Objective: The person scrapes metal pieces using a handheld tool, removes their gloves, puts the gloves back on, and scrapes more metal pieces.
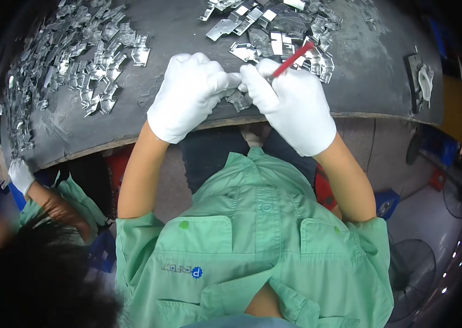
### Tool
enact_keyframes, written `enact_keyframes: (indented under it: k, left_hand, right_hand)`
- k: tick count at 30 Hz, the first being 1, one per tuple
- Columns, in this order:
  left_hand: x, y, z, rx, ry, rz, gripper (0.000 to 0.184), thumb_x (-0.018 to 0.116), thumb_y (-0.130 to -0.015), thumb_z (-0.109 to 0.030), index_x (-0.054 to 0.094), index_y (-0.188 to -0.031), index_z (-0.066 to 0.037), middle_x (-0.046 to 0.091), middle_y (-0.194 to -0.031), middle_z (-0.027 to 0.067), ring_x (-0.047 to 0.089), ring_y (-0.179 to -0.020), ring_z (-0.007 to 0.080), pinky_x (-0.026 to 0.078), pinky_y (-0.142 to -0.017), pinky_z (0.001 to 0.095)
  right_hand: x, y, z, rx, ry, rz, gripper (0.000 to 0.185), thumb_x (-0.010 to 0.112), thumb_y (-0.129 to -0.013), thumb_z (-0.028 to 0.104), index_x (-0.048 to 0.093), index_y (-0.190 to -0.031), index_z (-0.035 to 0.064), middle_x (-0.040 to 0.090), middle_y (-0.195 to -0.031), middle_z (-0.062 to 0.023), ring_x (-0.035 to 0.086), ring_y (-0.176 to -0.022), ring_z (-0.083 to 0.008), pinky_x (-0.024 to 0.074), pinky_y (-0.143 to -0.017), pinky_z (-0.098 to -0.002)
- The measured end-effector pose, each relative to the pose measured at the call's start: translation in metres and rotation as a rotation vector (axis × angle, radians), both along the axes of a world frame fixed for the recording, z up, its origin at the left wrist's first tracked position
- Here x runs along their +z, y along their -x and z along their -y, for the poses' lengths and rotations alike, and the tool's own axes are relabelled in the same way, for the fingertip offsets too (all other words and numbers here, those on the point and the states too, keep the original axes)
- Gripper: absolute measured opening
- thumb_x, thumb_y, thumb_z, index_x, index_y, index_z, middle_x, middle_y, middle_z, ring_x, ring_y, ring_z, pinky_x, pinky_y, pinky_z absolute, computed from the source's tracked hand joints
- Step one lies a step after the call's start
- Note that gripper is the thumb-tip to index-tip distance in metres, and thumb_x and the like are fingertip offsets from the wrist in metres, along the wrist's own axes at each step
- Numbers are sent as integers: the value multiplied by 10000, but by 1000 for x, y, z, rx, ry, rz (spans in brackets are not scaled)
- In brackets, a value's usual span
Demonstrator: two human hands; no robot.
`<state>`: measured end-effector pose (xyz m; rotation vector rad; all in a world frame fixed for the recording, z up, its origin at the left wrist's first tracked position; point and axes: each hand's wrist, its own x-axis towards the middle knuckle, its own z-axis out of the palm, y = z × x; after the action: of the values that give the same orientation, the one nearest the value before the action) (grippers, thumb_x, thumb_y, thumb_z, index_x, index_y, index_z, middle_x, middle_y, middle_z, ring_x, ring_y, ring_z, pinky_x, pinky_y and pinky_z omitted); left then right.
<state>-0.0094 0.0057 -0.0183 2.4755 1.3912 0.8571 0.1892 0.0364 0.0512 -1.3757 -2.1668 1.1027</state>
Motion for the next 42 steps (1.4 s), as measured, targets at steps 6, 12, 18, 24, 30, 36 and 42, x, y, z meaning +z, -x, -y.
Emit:
enact_keyframes:
  k: [6,12,18,24,30,36,42]
  left_hand:
    - [4,-1,0,5,8,-41,164,665,-812,-163,718,-963,-199,576,-744,-37,587,-791,178,419,-757,354]
    - [0,-2,0,-3,6,38,371,703,-707,-19,702,-1029,-202,558,-734,-33,552,-740,193,419,-742,363]
    - [-1,1,-1,-50,20,62,251,690,-763,-129,689,-1005,-198,579,-762,-31,580,-786,193,416,-771,375]
    - [-1,-2,-3,-11,-47,-39,240,702,-740,-112,708,-966,-192,619,-746,-13,606,-746,221,455,-687,376]
    - [-1,-2,-3,-6,-7,-13,282,782,-748,-110,702,-997,-214,614,-741,-32,582,-731,227,445,-699,388]
    - [-3,-3,-3,3,-34,34,268,783,-740,-102,712,-973,-212,607,-712,-41,581,-719,214,430,-702,375]
    - [-3,-3,-2,-1,-7,-13,195,724,-774,-159,704,-961,-207,601,-748,-16,581,-763,222,433,-706,387]
  right_hand:
    - [9,1,4,-292,366,-157,368,551,-1006,287,698,-873,-23,665,-648,-66,635,-574,-113,493,-560,-262]
    - [0,-1,8,-330,450,-222,301,591,-988,258,696,-919,-16,704,-743,-75,632,-572,-96,500,-557,-246]
    - [2,22,37,408,-638,390,90,616,-810,189,559,-767,134,506,-624,-3,606,-574,-159,429,-422,-313]
    - [-14,7,25,74,-592,113,156,600,-927,177,649,-820,74,560,-621,-32,571,-519,-121,458,-477,-278]
    - [7,-2,23,-460,369,-294,318,583,-1000,240,691,-871,-30,719,-762,-82,637,-586,-108,501,-573,-243]
    - [-12,-2,34,189,-554,50,50,676,-830,39,649,-859,69,587,-716,-7,601,-587,-152,470,-500,-285]
    - [-19,17,57,248,-1004,284,186,669,-873,267,580,-779,134,465,-643,25,486,-554,-142,390,-468,-288]
